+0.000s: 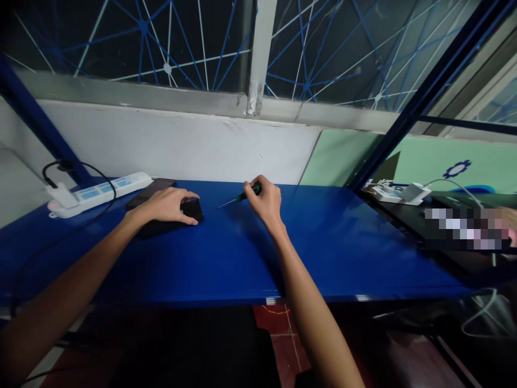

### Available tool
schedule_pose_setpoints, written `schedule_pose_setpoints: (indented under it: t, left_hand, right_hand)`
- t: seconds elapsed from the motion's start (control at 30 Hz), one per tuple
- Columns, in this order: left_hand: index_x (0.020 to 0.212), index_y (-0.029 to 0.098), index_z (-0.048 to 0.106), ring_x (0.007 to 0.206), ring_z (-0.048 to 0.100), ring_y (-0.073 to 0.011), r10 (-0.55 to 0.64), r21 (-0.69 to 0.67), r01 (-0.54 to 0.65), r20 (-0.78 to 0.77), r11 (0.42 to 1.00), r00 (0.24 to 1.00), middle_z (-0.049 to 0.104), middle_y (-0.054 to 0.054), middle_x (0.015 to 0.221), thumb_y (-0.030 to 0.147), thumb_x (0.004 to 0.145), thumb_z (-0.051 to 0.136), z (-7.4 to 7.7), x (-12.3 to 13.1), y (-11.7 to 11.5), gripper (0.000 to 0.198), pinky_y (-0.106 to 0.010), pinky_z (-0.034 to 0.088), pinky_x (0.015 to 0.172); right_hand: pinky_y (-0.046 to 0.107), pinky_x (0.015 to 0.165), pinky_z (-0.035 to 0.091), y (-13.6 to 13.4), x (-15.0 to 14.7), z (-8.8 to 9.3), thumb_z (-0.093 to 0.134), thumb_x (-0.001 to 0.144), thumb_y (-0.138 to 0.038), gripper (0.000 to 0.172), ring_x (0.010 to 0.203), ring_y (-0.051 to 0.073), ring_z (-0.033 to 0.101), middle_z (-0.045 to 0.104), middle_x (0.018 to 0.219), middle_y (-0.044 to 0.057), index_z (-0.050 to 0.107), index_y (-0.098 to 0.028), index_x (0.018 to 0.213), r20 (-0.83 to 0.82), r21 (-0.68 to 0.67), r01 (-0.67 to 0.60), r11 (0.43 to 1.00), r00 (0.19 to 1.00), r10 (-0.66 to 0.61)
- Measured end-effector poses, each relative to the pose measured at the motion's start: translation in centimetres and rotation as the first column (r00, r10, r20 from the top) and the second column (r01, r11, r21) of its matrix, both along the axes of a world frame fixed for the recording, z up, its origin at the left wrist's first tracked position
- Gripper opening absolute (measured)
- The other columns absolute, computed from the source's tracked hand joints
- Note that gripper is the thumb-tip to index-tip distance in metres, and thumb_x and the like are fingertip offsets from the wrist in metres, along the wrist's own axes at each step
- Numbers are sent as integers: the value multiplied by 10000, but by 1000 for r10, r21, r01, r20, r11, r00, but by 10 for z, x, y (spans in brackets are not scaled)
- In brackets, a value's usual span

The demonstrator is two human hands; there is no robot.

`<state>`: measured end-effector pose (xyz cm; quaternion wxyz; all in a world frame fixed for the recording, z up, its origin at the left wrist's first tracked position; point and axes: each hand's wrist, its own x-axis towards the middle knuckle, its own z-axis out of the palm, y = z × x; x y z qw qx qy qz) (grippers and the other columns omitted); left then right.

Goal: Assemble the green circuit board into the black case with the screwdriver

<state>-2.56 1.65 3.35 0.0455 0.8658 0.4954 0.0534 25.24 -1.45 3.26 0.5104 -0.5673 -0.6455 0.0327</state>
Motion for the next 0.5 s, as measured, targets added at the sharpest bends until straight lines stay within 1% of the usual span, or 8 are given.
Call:
schedule_pose_setpoints:
  t: [0.13, 0.23, 0.33, 0.43, 0.5]
  left_hand:
    - [1363, 260, 509, 1002, 615, -352, 65, -13, -66, -60, 998, 996, 680, -125, 1102, 789, 586, 617, -2, 2, -1, 946, -405, 436, 774]
    - [1389, 266, 478, 1085, 570, -386, 108, -3, -109, -100, 994, 989, 618, -153, 1230, 817, 614, 561, -5, 3, -2, 954, -459, 426, 837]
    - [1427, 269, 430, 1132, 531, -418, 163, 7, -164, -135, 986, 977, 530, -178, 1333, 807, 680, 489, -8, 5, -3, 922, -498, 416, 868]
    - [1437, 262, 416, 1110, 532, -432, 233, -10, -237, -153, 971, 960, 502, -204, 1335, 801, 734, 418, -10, 9, -4, 886, -516, 419, 860]
    - [1432, 226, 419, 1074, 543, -443, 293, -19, -298, -138, 954, 946, 516, -237, 1295, 807, 756, 376, -11, 11, -4, 893, -523, 426, 832]
  right_hand:
    - [274, 535, 332, -1, -8, -4, 586, 813, -386, 215, 506, 116, 455, 518, 527, -16, 566, -207, 696, 69, -36, 19, 999, 997, -16]
    - [274, 542, 322, 0, -11, -6, 577, 823, -393, 214, 512, 117, 460, 525, 538, -15, 569, -211, 711, 107, -45, 28, 999, 994, -23]
    - [278, 543, 308, 0, -11, -7, 573, 830, -387, 205, 514, 120, 463, 529, 544, -9, 572, -213, 723, 142, -55, 37, 998, 990, -29]
    - [283, 534, 292, 1, -11, -8, 580, 827, -395, 207, 509, 122, 453, 516, 533, -10, 575, -218, 722, 161, -67, 58, 996, 986, -47]
    - [285, 527, 287, 1, -10, -8, 585, 825, -411, 219, 503, 123, 446, 513, 530, -11, 574, -221, 717, 160, -65, 66, 996, 986, -55]
